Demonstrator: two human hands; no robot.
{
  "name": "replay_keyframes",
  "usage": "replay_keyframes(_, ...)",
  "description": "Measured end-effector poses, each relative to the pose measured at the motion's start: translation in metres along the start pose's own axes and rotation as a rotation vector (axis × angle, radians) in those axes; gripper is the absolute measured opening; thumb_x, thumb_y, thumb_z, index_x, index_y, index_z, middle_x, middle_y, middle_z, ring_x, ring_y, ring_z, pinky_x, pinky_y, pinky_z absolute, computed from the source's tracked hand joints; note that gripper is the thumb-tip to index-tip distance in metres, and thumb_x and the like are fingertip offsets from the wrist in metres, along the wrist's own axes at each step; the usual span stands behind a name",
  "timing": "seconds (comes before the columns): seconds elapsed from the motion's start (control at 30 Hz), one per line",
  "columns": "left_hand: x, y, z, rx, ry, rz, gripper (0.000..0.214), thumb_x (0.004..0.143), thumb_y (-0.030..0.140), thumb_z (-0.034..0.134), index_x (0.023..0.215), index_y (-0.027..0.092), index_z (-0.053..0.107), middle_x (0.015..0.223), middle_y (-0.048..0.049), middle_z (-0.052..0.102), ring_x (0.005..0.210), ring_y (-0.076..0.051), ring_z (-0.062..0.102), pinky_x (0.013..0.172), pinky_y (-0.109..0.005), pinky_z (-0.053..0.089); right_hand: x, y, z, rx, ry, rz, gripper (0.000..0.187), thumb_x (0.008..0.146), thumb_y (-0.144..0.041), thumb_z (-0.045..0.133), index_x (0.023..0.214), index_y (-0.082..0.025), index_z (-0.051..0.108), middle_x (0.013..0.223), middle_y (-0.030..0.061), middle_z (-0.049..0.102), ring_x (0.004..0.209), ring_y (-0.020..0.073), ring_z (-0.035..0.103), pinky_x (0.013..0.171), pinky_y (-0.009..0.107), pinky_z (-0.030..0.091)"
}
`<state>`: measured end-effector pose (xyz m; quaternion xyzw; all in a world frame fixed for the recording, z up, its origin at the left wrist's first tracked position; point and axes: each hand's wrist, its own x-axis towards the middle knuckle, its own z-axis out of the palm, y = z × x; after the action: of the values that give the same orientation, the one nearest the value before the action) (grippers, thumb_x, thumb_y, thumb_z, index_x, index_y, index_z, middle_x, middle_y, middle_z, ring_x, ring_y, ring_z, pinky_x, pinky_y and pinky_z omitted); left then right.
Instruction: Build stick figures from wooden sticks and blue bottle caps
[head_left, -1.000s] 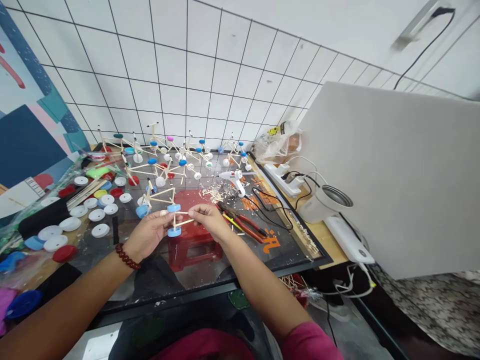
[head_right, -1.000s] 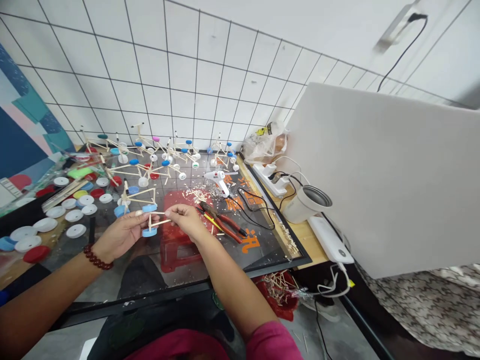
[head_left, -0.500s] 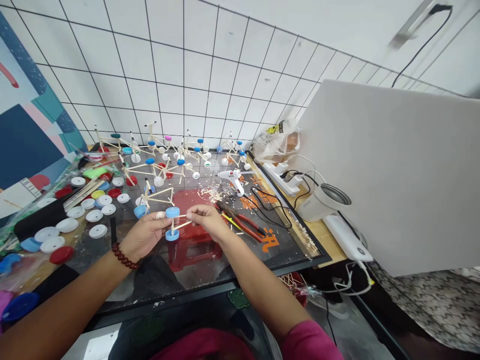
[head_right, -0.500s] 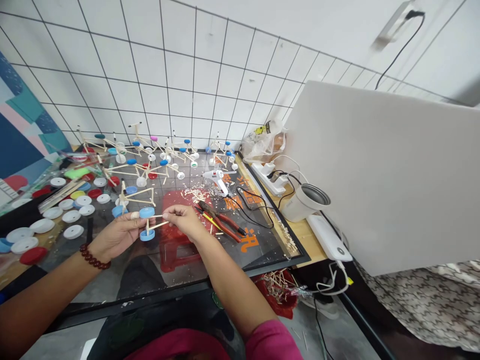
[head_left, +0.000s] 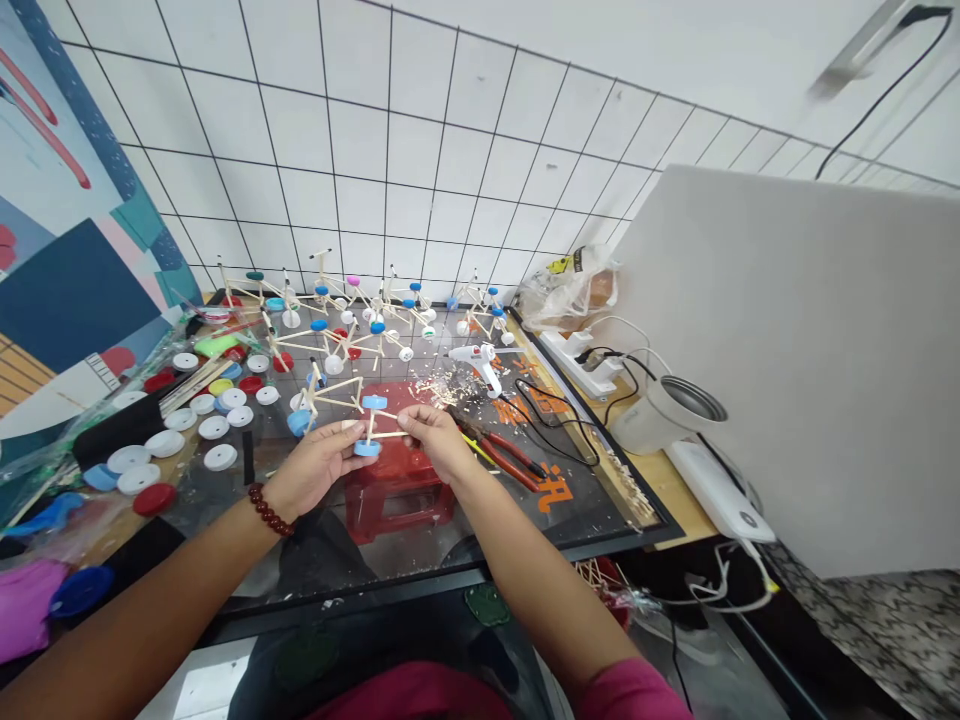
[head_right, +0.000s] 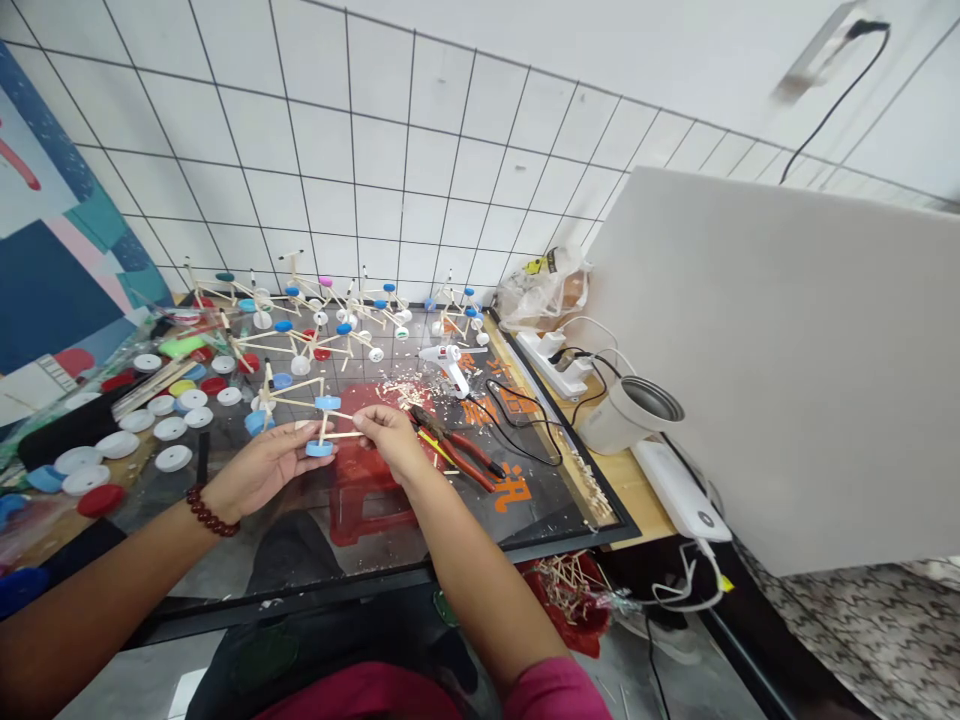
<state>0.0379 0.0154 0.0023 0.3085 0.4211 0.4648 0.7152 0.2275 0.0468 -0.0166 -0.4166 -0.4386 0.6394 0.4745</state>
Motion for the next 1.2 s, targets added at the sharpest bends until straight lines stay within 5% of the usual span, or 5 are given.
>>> replay_keyframes(0.27,0.0,-0.003,-0.001,0.097,-0.01,0.01,0.027,0.062,0.029,0.092,0.074,0.009,0.077,0.075,-0.0068,0.073,0.072,-0.016,0.068,0.075,-0.029,0.057,-0.002,-0.001,0.0,-0.022,-0.018,-0.014,0.043,0.055,-0.052,0.086,0.069,-0.018,0.064,0.055,-0.0065,0.057,0.049,0.0071,0.047,0.053,0.023,0.035)
replay_keyframes(0.63,-0.003,-0.002,0.002,0.103,0.011,0.049,0.027,0.063,0.03,0.091,0.077,0.012,0.077,0.077,-0.0052,0.073,0.072,-0.015,0.068,0.073,-0.029,0.056,-0.001,0.0,0.0,-0.008,-0.002,-0.002,0.046,0.051,-0.054,0.089,0.068,-0.019,0.064,0.053,-0.0072,0.056,0.048,0.0066,0.046,0.053,0.023,0.037)
replay_keyframes(0.87,0.0,-0.002,0.002,0.019,0.056,0.183,0.032,0.056,0.032,0.094,0.074,0.013,0.076,0.076,-0.0023,0.072,0.073,-0.013,0.065,0.073,-0.026,0.054,-0.002,0.001,0.002,0.058,0.13,-0.074,0.057,0.057,-0.051,0.088,0.1,-0.022,0.065,0.086,-0.0014,0.067,0.061,0.0098,0.061,0.06,0.024,0.047)
replay_keyframes(1.0,0.0,0.001,0.003,-0.038,0.09,0.242,0.025,0.061,0.028,0.092,0.072,0.015,0.075,0.077,-0.0022,0.072,0.077,-0.015,0.066,0.077,-0.029,0.055,-0.008,-0.001,0.007,-0.018,-0.013,-0.052,0.046,0.059,-0.05,0.088,0.088,-0.02,0.069,0.078,-0.0009,0.068,0.064,0.0109,0.06,0.066,0.026,0.05)
replay_keyframes(1.2,-0.001,0.0,0.006,0.024,0.07,0.308,0.025,0.058,0.029,0.093,0.069,0.015,0.075,0.071,-0.0017,0.071,0.072,-0.015,0.063,0.073,-0.027,0.051,-0.016,0.004,0.022,-0.016,-0.192,-0.07,0.05,0.053,-0.039,0.093,0.096,-0.021,0.071,0.089,-0.0003,0.075,0.084,0.0152,0.068,0.087,0.033,0.053)
